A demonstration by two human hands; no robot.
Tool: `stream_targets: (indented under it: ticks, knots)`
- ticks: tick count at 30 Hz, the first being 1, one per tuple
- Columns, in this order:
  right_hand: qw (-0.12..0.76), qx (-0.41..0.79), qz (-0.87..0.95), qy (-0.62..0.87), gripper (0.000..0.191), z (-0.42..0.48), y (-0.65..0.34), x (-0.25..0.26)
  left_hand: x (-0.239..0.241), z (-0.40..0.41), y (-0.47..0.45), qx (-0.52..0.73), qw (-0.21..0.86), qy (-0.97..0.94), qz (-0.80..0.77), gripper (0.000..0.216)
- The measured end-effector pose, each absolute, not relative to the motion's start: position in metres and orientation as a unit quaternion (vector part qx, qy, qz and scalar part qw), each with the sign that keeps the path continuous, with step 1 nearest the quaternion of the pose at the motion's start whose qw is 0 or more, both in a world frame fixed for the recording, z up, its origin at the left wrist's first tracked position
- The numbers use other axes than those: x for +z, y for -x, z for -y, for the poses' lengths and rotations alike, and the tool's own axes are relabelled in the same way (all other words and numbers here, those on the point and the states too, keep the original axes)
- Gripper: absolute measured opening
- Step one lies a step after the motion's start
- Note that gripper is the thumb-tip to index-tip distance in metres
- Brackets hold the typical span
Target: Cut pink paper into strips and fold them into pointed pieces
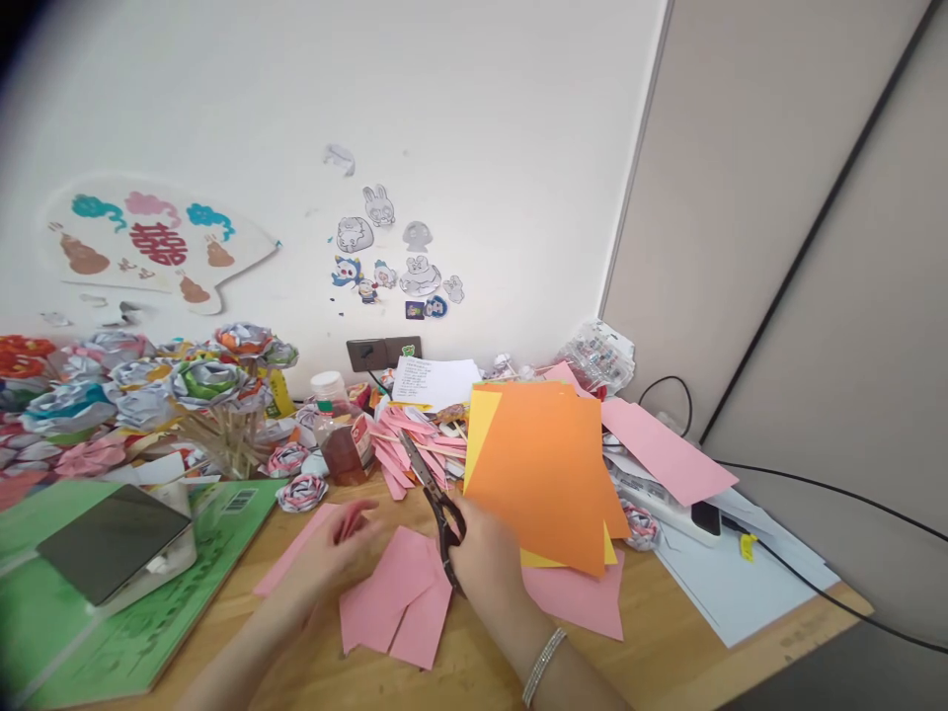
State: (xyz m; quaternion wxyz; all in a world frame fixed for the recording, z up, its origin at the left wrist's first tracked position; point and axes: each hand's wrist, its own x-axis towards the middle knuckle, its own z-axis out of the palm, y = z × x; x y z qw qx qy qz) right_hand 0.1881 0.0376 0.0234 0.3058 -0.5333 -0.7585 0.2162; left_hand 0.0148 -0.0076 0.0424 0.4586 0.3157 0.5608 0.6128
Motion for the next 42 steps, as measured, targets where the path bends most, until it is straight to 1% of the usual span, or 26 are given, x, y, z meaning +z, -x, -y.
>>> stream_targets:
  ticks: [2, 3, 5, 7, 8, 11, 12, 14, 16, 18, 20, 22, 24, 25, 28, 30, 34, 36, 39, 42]
  knots:
    - [0.303, 0.218, 0.753, 0.543, 0.03, -0.039, -0.188, 0.023, 0.038, 0.012, -0.018, 0.465, 0.354, -0.498, -0.641, 0.034]
    - [0.3, 0.219, 0.75, 0.547, 0.029, -0.04, -0.188, 0.023, 0.035, 0.014, -0.021, 0.373, 0.301, -0.569, -0.668, 0.035]
    - [0.297, 0.218, 0.747, 0.554, 0.026, -0.041, -0.187, 0.023, 0.029, 0.016, -0.027, 0.208, 0.226, -0.641, -0.704, 0.03]
    - [0.294, 0.211, 0.747, 0.558, 0.025, -0.041, -0.186, 0.024, 0.023, 0.016, -0.033, 0.117, 0.18, -0.657, -0.723, 0.023]
    - [0.293, 0.207, 0.747, 0.56, 0.025, -0.041, -0.186, 0.024, 0.021, 0.015, -0.035, 0.106, 0.166, -0.658, -0.727, 0.02]
    - [0.283, 0.202, 0.748, 0.565, 0.025, -0.041, -0.187, 0.025, 0.015, 0.011, -0.035, 0.137, 0.157, -0.659, -0.723, 0.005]
    - [0.28, 0.203, 0.749, 0.565, 0.025, -0.041, -0.188, 0.025, 0.015, 0.01, -0.034, 0.158, 0.166, -0.656, -0.719, 0.005]
    - [0.277, 0.209, 0.749, 0.565, 0.026, -0.042, -0.188, 0.025, 0.016, 0.007, -0.028, 0.212, 0.199, -0.637, -0.714, 0.008]
    - [0.278, 0.216, 0.747, 0.564, 0.025, -0.042, -0.189, 0.025, 0.018, 0.004, -0.021, 0.294, 0.256, -0.593, -0.705, 0.012]
    - [0.279, 0.224, 0.745, 0.563, 0.023, -0.043, -0.189, 0.024, 0.021, 0.0, -0.013, 0.42, 0.325, -0.512, -0.675, 0.015]
    - [0.279, 0.228, 0.743, 0.564, 0.022, -0.044, -0.189, 0.023, 0.023, -0.003, -0.004, 0.534, 0.37, -0.428, -0.629, 0.021]
    - [0.275, 0.228, 0.744, 0.565, 0.022, -0.044, -0.189, 0.022, 0.022, -0.005, 0.003, 0.629, 0.365, -0.382, -0.571, 0.028]
    - [0.271, 0.225, 0.748, 0.563, 0.025, -0.044, -0.189, 0.021, 0.02, -0.007, 0.008, 0.692, 0.337, -0.376, -0.516, 0.035]
    - [0.268, 0.225, 0.75, 0.561, 0.027, -0.043, -0.189, 0.021, 0.017, -0.008, 0.01, 0.713, 0.324, -0.38, -0.492, 0.041]
    - [0.259, 0.23, 0.756, 0.556, 0.031, -0.042, -0.189, 0.022, 0.01, -0.011, 0.011, 0.702, 0.298, -0.431, -0.483, 0.065]
    - [0.254, 0.23, 0.757, 0.557, 0.032, -0.042, -0.19, 0.023, 0.008, -0.011, 0.01, 0.668, 0.282, -0.469, -0.504, 0.07]
    - [0.255, 0.219, 0.761, 0.554, 0.027, -0.043, -0.19, 0.021, 0.012, -0.008, 0.005, 0.61, 0.237, -0.515, -0.554, 0.059]
    - [0.254, 0.214, 0.764, 0.553, 0.024, -0.043, -0.189, 0.02, 0.014, -0.006, 0.004, 0.617, 0.204, -0.511, -0.562, 0.053]
    - [0.253, 0.215, 0.765, 0.552, 0.025, -0.043, -0.189, 0.019, 0.013, -0.005, 0.005, 0.649, 0.149, -0.495, -0.557, 0.053]
    - [0.252, 0.217, 0.765, 0.551, 0.026, -0.044, -0.189, 0.019, 0.008, -0.007, 0.005, 0.595, 0.141, -0.534, -0.583, 0.047]
